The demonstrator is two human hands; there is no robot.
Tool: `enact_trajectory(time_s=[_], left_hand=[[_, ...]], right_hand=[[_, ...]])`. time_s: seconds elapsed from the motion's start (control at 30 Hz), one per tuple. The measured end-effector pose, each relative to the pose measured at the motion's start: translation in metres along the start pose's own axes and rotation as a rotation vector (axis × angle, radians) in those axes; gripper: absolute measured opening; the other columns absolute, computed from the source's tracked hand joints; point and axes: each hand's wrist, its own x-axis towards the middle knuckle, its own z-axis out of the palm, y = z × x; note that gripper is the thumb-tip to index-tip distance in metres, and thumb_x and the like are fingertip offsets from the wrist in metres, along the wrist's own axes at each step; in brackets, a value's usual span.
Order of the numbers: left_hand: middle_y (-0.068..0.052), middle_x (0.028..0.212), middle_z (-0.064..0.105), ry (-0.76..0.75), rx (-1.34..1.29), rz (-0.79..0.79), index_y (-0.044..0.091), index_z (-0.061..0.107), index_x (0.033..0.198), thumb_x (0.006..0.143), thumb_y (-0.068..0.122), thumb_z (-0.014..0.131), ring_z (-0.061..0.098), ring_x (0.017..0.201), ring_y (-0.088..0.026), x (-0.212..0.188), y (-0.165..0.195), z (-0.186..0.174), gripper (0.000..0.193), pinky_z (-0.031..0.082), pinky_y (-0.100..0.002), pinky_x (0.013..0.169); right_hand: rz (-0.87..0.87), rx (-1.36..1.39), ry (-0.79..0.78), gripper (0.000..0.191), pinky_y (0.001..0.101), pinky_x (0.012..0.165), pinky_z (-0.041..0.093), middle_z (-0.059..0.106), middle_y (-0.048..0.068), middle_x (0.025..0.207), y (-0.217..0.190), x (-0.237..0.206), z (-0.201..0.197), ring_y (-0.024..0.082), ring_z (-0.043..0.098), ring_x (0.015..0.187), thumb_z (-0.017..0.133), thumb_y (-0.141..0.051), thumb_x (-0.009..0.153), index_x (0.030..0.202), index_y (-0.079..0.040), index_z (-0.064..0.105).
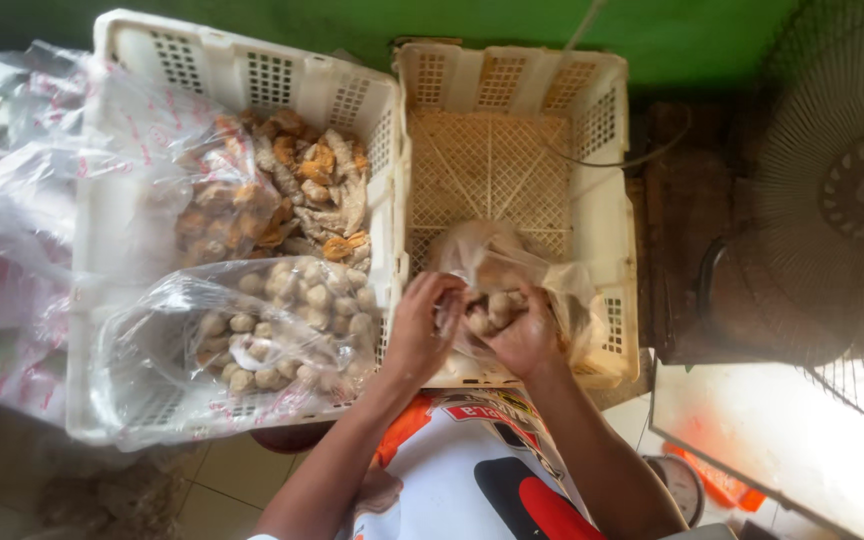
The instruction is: The person packs fried food items from white plastic baskets into clear plastic bags. They repeatedly pick up pieces of fried food and place them into bags, then set the filled bags aside.
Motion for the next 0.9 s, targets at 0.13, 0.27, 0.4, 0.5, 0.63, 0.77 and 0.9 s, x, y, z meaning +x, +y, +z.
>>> enact_trajectory(time_s=[0.13, 0.27, 0.4, 0.5, 0.63, 0.77, 0.9], left_hand=[[-0.014, 0.109, 0.065, -0.068, -0.097, -0.055, 0.007, 0.067, 0.118, 0.092, 0.004, 0.069, 0.069, 0.098, -0.027, -0.011, 0.025, -0.017, 0.026, 0.057, -0.037, 0.083], [-0.013, 0.113, 0.067, 0.062, 0.039, 0.051, 0.009, 0.067, 0.125, 0.090, 0.005, 0.076, 0.067, 0.100, -0.030, -0.049, 0.039, -0.066, 0.036, 0.056, -0.040, 0.085], [-0.005, 0.114, 0.072, 0.497, 0.209, 0.181, 0.014, 0.067, 0.122, 0.095, 0.004, 0.077, 0.071, 0.105, -0.021, -0.110, 0.045, -0.129, 0.030, 0.059, -0.034, 0.091], [-0.012, 0.106, 0.061, 0.933, 0.709, 0.123, 0.006, 0.056, 0.118, 0.085, 0.013, 0.082, 0.059, 0.102, -0.031, -0.135, 0.038, -0.178, 0.042, 0.049, -0.041, 0.092], [-0.023, 0.113, 0.054, 0.990, 0.773, -0.062, -0.006, 0.045, 0.126, 0.073, 0.028, 0.086, 0.053, 0.107, -0.040, -0.138, 0.024, -0.225, 0.075, 0.043, -0.047, 0.094], [-0.009, 0.096, 0.065, 0.894, 0.476, -0.261, 0.003, 0.061, 0.113, 0.081, 0.013, 0.083, 0.061, 0.096, -0.031, -0.137, 0.016, -0.231, 0.041, 0.048, -0.043, 0.089], [-0.009, 0.092, 0.068, 0.850, 0.465, -0.203, 0.007, 0.067, 0.101, 0.079, 0.005, 0.077, 0.062, 0.094, -0.032, -0.145, 0.010, -0.229, 0.024, 0.051, -0.042, 0.086]], right_hand=[[-0.028, -0.315, 0.260, 0.053, 0.0582, 0.117, 0.033, 0.035, 0.018, 0.147, -0.012, -0.026, 0.024, 0.039, 0.042, 0.136, 0.057, -0.038, 0.092, 0.137, -0.014, 0.043], [-0.248, -0.534, -0.041, 0.054, 0.0482, 0.117, 0.037, 0.045, 0.021, 0.152, 0.004, -0.080, 0.059, 0.032, 0.048, 0.141, 0.055, -0.022, 0.095, 0.145, -0.003, 0.048], [-0.405, -0.886, -0.450, 0.028, 0.0462, 0.111, 0.051, 0.061, 0.023, 0.127, 0.050, -0.103, 0.100, 0.031, 0.064, 0.118, 0.059, 0.000, 0.105, 0.132, 0.006, 0.056], [-0.078, -1.128, -0.744, 0.018, 0.0388, 0.098, 0.059, 0.071, 0.018, 0.116, 0.098, -0.103, 0.147, 0.027, 0.072, 0.108, 0.059, 0.006, 0.102, 0.119, 0.004, 0.065], [-0.515, -1.759, -1.127, 0.017, 0.0370, 0.072, 0.056, 0.074, 0.017, 0.088, 0.206, -0.025, 0.216, 0.030, 0.072, 0.081, 0.064, 0.000, 0.093, 0.109, 0.000, 0.070], [-0.670, -2.645, -0.927, 0.035, 0.0464, 0.086, 0.054, 0.067, 0.020, 0.105, 0.260, 0.053, 0.243, 0.037, 0.066, 0.100, 0.058, -0.007, 0.091, 0.125, -0.002, 0.061], [-0.521, -2.748, -0.959, 0.039, 0.0480, 0.100, 0.049, 0.060, 0.020, 0.126, 0.267, 0.082, 0.235, 0.038, 0.060, 0.117, 0.053, -0.013, 0.096, 0.134, -0.013, 0.061]])
